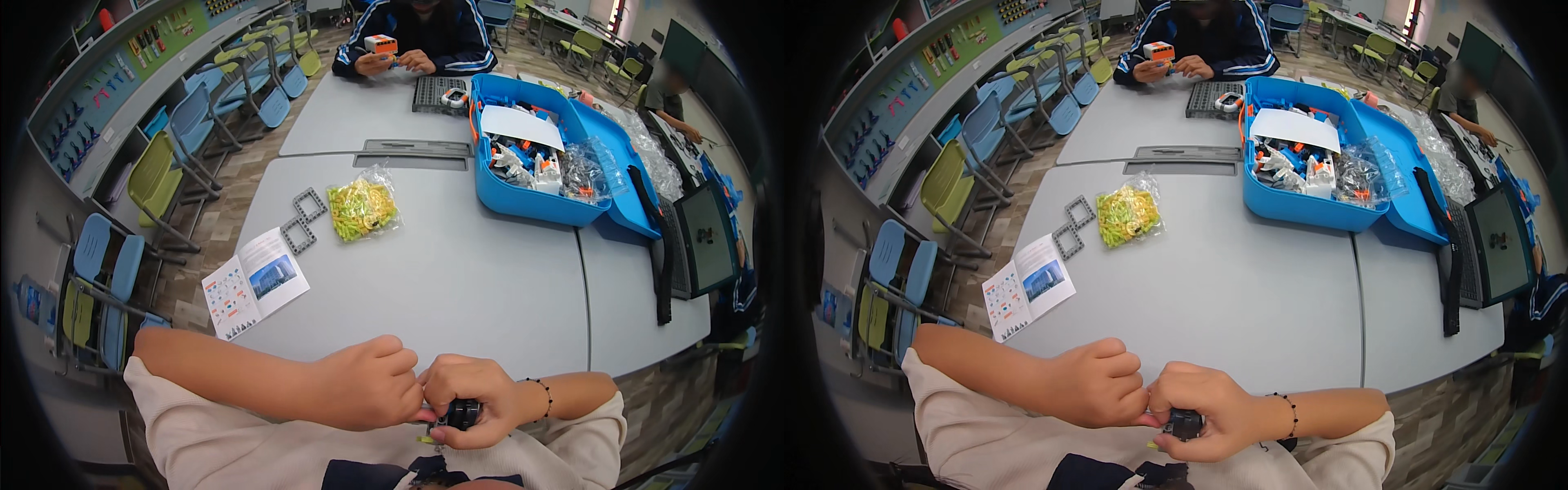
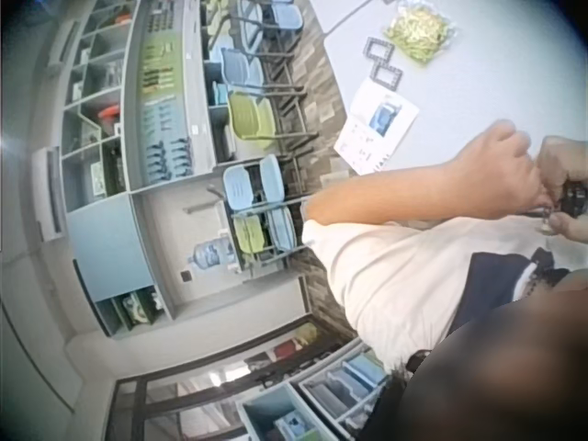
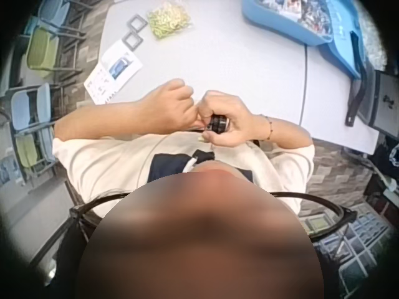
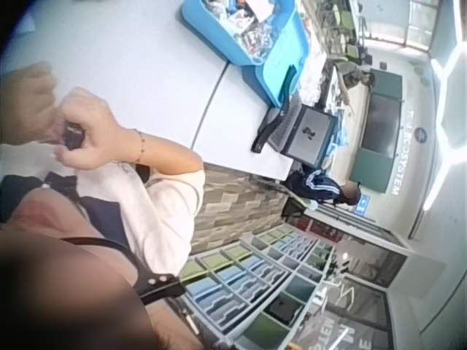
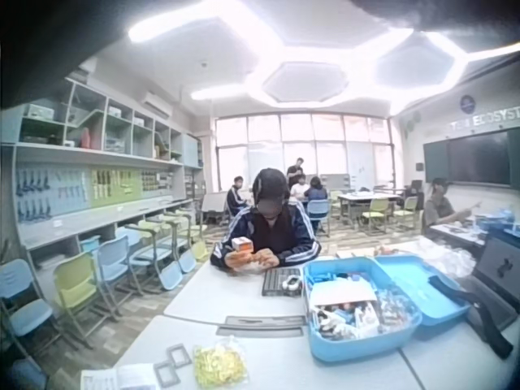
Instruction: The person assembles a small wheeled robot using plastic building blocks, gears, and a white-and-orange control unit. They connect pieces by hand, attach wheels, and adjust the structure on a table in a classroom setting.
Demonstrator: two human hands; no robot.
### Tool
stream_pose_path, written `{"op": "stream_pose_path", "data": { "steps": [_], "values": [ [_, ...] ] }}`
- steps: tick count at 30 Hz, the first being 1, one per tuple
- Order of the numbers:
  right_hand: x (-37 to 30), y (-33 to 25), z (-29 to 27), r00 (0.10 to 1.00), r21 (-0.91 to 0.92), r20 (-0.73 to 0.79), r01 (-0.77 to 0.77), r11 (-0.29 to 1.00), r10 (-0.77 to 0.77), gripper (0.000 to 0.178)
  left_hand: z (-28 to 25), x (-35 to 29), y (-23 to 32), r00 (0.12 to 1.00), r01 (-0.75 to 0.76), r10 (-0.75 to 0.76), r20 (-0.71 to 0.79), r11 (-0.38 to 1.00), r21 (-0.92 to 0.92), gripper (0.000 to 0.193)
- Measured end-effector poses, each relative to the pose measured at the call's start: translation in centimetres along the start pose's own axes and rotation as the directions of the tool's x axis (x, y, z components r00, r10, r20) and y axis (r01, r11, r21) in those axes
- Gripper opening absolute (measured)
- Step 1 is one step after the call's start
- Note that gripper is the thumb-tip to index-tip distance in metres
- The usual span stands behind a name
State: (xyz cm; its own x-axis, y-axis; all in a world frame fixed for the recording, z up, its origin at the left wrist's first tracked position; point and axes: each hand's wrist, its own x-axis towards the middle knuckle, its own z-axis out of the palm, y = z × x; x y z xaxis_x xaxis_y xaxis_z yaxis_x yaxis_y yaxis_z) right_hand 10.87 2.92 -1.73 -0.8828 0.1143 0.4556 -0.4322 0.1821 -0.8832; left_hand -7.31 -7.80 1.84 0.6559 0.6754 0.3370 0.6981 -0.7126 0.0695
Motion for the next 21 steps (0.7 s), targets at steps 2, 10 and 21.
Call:
{"op": "stream_pose_path", "data": {
  "steps": [2,10,21],
  "values": [
    [0.4,-0.2,0.0,1.0,0.008,0.002,0.016,1.0,-0.016,0.019,0.0,-0.2,-0.1,1.0,-0.009,0.01,-0.027,1.0,0.013,0.03],
    [0.9,0.1,-0.5,0.998,-0.027,0.067,0.019,0.999,-0.017,0.019,0.4,-0.9,-0.8,0.999,0.002,-0.004,-0.051,0.999,-0.051,0.033],
    [4.6,6.1,-7.1,0.854,-0.14,-0.518,-0.027,0.99,-0.05,0.042,-1.0,1.6,-11.1,0.721,0.497,-0.529,-0.447,0.845,-0.198,0.032]
  ]
}}
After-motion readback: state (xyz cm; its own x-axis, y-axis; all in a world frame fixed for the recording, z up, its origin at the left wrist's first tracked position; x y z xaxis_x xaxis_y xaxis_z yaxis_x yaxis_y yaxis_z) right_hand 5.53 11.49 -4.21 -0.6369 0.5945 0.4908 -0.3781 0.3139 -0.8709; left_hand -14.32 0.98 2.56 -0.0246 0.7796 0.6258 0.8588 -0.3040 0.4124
